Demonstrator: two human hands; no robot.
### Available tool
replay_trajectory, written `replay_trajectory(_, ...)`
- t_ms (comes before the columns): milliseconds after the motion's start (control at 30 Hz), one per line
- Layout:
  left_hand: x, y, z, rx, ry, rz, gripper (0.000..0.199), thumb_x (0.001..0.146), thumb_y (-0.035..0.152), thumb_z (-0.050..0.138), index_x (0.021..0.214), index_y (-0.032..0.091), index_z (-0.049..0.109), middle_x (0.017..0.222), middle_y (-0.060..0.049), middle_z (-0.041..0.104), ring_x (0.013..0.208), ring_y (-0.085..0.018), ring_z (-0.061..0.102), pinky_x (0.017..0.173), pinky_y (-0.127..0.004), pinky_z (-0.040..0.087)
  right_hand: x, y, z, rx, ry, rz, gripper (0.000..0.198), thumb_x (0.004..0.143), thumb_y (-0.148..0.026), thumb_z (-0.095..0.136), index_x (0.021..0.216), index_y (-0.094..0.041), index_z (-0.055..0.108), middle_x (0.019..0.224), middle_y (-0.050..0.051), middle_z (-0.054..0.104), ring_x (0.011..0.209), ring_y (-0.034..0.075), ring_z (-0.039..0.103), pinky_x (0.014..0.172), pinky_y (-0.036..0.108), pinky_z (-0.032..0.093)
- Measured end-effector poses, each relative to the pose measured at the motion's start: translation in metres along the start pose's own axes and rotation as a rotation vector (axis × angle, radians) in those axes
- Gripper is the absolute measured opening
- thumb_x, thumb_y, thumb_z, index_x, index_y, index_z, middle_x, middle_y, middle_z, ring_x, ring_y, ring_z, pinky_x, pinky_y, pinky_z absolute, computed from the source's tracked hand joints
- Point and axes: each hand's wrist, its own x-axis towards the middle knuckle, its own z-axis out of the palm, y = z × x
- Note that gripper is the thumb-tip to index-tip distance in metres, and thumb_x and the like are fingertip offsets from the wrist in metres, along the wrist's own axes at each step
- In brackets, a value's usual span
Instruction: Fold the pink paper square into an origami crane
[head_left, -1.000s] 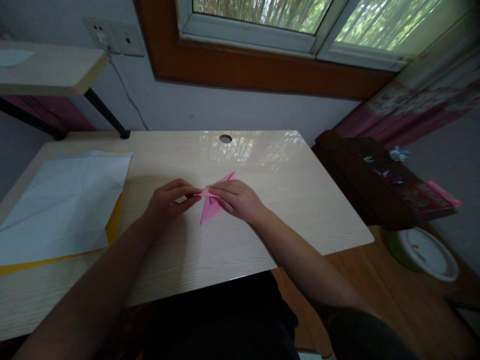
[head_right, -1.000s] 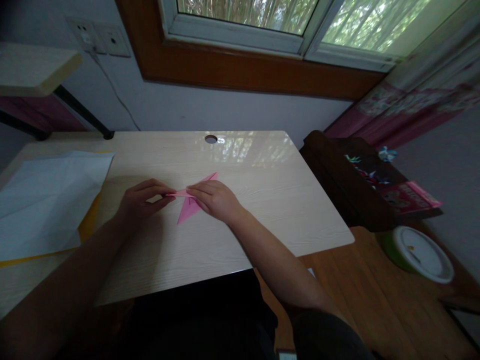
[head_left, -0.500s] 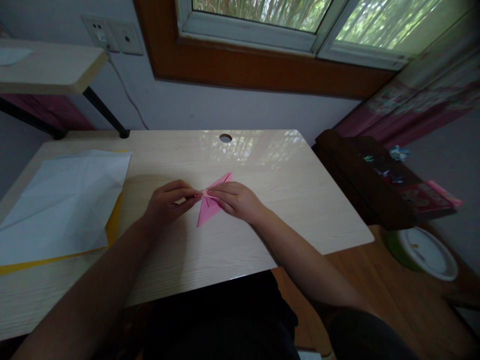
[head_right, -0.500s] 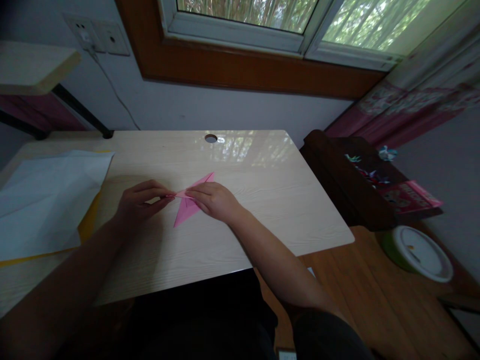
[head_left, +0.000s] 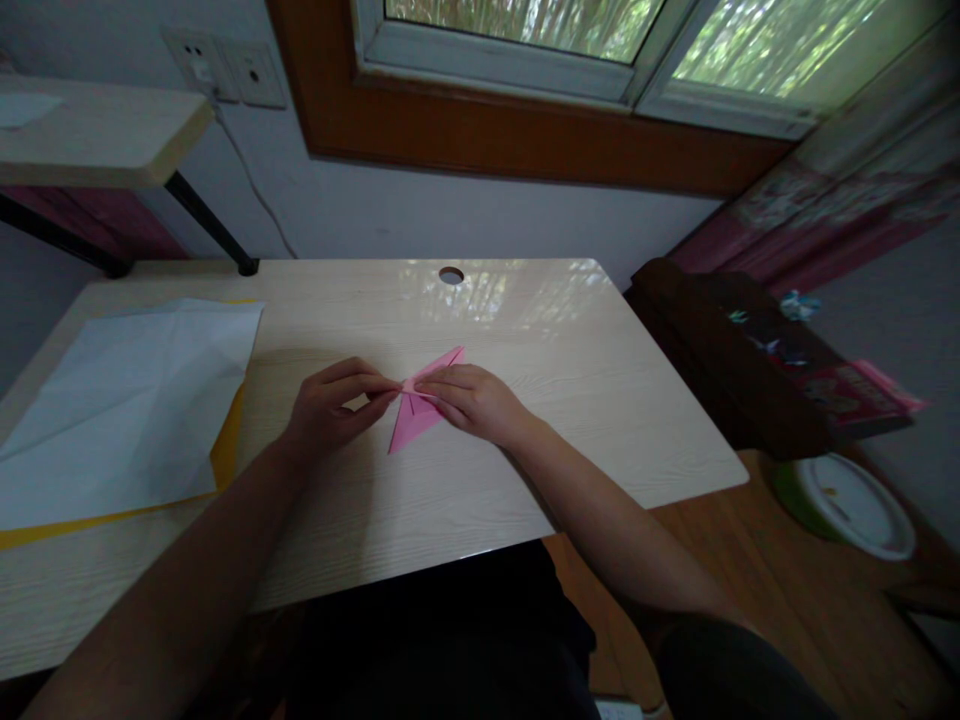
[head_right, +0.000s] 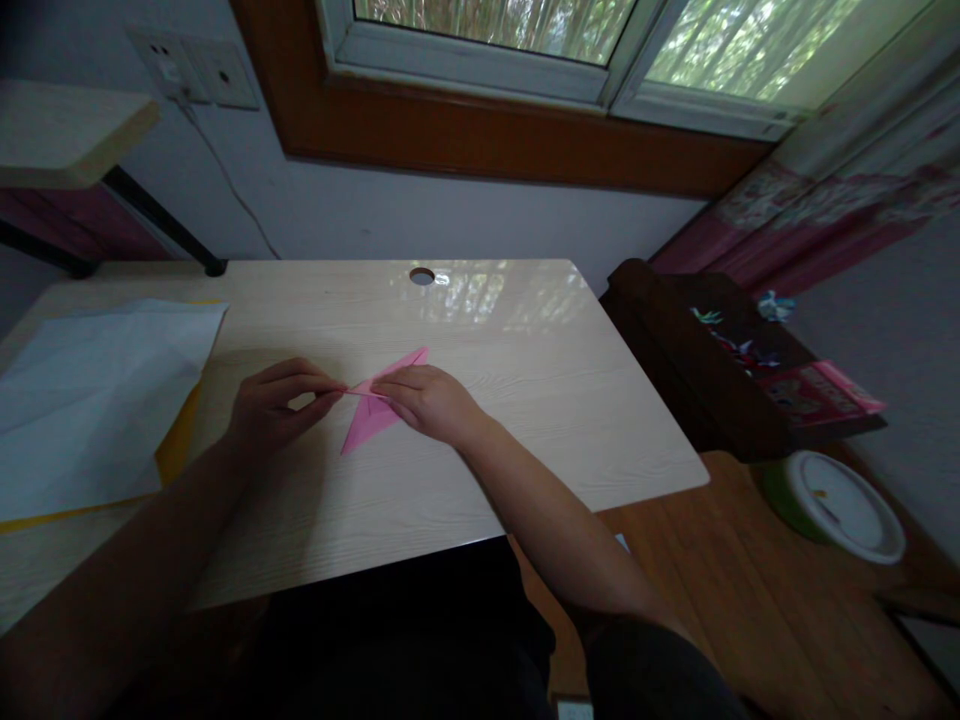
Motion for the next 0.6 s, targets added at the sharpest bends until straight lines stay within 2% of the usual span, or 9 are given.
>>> replay_trajectory(100,-0.0002,-0.0006,-0.001,-0.018,0.008,0.003,0.013,0.089,0.017,0.073,0.1,0.022,0.075,0.086,-0.003,0.073,0.075,-0.012,0.068,0.069,-0.025,0.056,-0.0003,0.0003,0.0,-0.003,-0.003,0.001,0.029,0.101,-0.021,0.054,0.125,-0.017,0.069,0.122,0.012,0.074,0.11,0.021,0.071,0.094,0.04,0.06)
replay_trajectory(233,0.001,0.0001,0.0001,-0.071,-0.043,-0.024,0.021,0.088,0.019,0.076,0.109,0.022,0.074,0.086,-0.002,0.071,0.075,-0.012,0.068,0.07,-0.024,0.056,-0.0006,-0.0006,-0.0007,-0.02,0.006,0.008,0.028,0.101,-0.022,0.054,0.125,-0.018,0.069,0.123,0.012,0.074,0.11,0.021,0.072,0.093,0.041,0.06)
replay_trajectory(433,-0.0005,-0.0022,0.0038,-0.074,-0.06,0.025,0.012,0.088,0.019,0.075,0.099,0.023,0.076,0.09,-0.003,0.071,0.079,-0.012,0.068,0.072,-0.024,0.056,0.0001,-0.0007,-0.0008,-0.015,-0.012,0.019,0.03,0.102,-0.023,0.053,0.128,-0.019,0.067,0.128,0.011,0.073,0.116,0.022,0.069,0.098,0.043,0.058)
replay_trajectory(533,-0.0037,-0.0053,0.0061,-0.082,-0.097,0.072,0.015,0.088,0.016,0.074,0.101,0.023,0.075,0.092,-0.003,0.07,0.081,-0.013,0.067,0.072,-0.025,0.055,0.0001,0.0006,-0.0006,-0.002,-0.039,0.055,0.035,0.102,-0.03,0.055,0.134,-0.02,0.064,0.132,0.012,0.07,0.121,0.023,0.067,0.104,0.045,0.055)
replay_trajectory(600,-0.005,-0.0069,0.0071,-0.061,-0.136,0.116,0.016,0.089,0.015,0.072,0.101,0.023,0.074,0.093,-0.003,0.07,0.081,-0.013,0.066,0.073,-0.025,0.055,-0.0002,0.0012,-0.0011,0.014,-0.064,0.083,0.045,0.101,-0.04,0.059,0.141,-0.02,0.059,0.137,0.013,0.067,0.125,0.025,0.064,0.107,0.047,0.053)
